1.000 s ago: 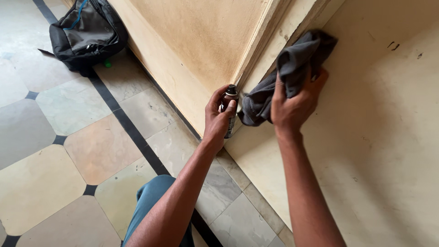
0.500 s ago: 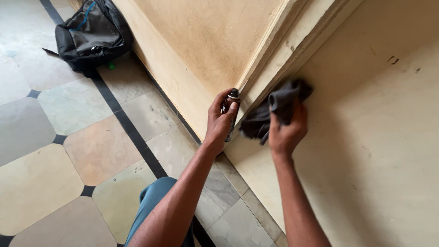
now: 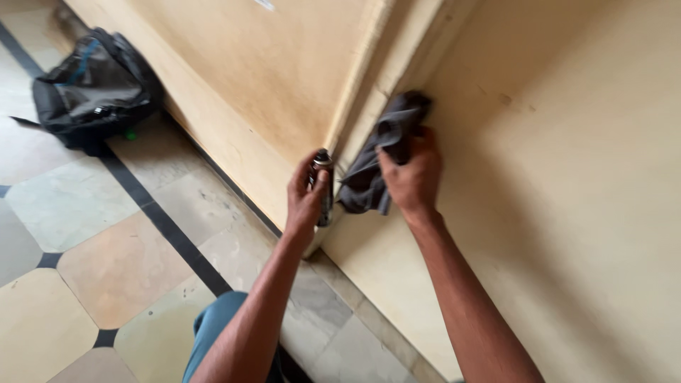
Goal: The person kneels on the floor and repeatedly sprays a cleaning solution onto a light-colored door while wiping the surface with a gray cloth. The person alternates between spraying and wiping, focusing on the lower and middle sections of the door.
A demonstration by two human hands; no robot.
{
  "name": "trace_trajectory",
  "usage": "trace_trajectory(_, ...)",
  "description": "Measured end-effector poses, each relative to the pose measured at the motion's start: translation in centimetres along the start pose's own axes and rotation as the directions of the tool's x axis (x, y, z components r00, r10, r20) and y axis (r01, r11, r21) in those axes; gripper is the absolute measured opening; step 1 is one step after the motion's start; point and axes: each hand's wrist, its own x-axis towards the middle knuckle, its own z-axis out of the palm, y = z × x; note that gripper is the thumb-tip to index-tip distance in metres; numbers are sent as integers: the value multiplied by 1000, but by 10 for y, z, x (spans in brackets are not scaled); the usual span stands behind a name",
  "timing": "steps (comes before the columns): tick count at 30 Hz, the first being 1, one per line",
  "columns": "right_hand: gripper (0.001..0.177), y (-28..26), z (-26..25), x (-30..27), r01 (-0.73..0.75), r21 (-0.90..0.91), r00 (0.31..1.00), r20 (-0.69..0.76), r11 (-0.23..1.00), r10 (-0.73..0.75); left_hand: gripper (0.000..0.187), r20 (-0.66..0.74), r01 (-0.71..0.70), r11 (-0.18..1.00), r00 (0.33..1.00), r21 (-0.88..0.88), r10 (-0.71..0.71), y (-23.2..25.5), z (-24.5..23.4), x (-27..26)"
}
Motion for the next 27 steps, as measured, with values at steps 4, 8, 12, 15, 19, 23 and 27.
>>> trace_trajectory(4,47,-20,-31,5,44,-164,985,171,985,-16,42,63,-79,996,995,39,76,23,7,-15)
trace_trajectory(8,61,-20,-82,78,179,-388,982,22,904,-186,46,146,-134,988,982,77,122,54,20,-33)
trace_trajectory(12,58,1,-127,155,257,-520,949,-24,815,-314,45,247,-270,959,938,84,243,114,54,-16)
trace_trajectory(15,36,-1,-125,176,285,-627,954,257,725,-152,43,277,-322,945,915,59,294,175,82,4)
trace_trajectory(19,38,-22,-127,152,207,-522,948,315,827,-38,35,359,-485,873,824,44,439,247,117,19)
trace_trajectory(23,59,-60,-164,155,362,-457,928,253,812,-272,27,367,-559,818,795,137,482,307,140,37)
trace_trajectory(27,56,-106,-198,199,456,-413,879,72,789,-471,25,340,-573,818,779,46,527,350,158,56)
